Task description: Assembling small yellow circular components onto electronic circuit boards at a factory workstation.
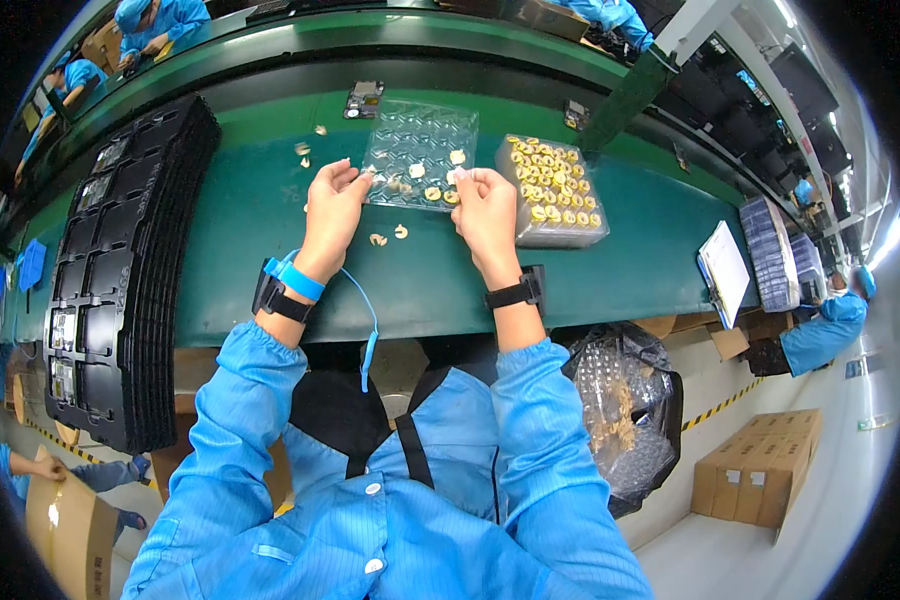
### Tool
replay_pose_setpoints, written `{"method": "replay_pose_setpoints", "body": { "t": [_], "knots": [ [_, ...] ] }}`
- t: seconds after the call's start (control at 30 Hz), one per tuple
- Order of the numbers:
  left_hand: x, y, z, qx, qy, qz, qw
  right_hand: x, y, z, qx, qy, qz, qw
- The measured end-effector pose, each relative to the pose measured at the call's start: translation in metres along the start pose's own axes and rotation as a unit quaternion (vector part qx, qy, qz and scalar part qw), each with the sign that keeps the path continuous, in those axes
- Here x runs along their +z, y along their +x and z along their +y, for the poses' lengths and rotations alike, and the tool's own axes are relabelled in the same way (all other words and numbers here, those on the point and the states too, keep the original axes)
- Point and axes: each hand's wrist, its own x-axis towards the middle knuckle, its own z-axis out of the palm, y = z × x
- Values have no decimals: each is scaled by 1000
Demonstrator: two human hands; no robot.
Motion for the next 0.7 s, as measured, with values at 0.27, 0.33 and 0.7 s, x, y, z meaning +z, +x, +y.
{"method": "replay_pose_setpoints", "body": {
  "t": [0.27, 0.33, 0.7],
  "knots": [
    [1, -11, 2, -94, -66, -114, 987, 3, -6, 13, -8, -124, 29, 992],
    [-1, -12, 4, -115, -86, -119, 982, 0, -6, 11, -116, -305, 92, 941],
    [-1, -13, -1, -105, -59, -162, 979, -8, 6, 15, -179, -402, 36, 897]
  ]
}}
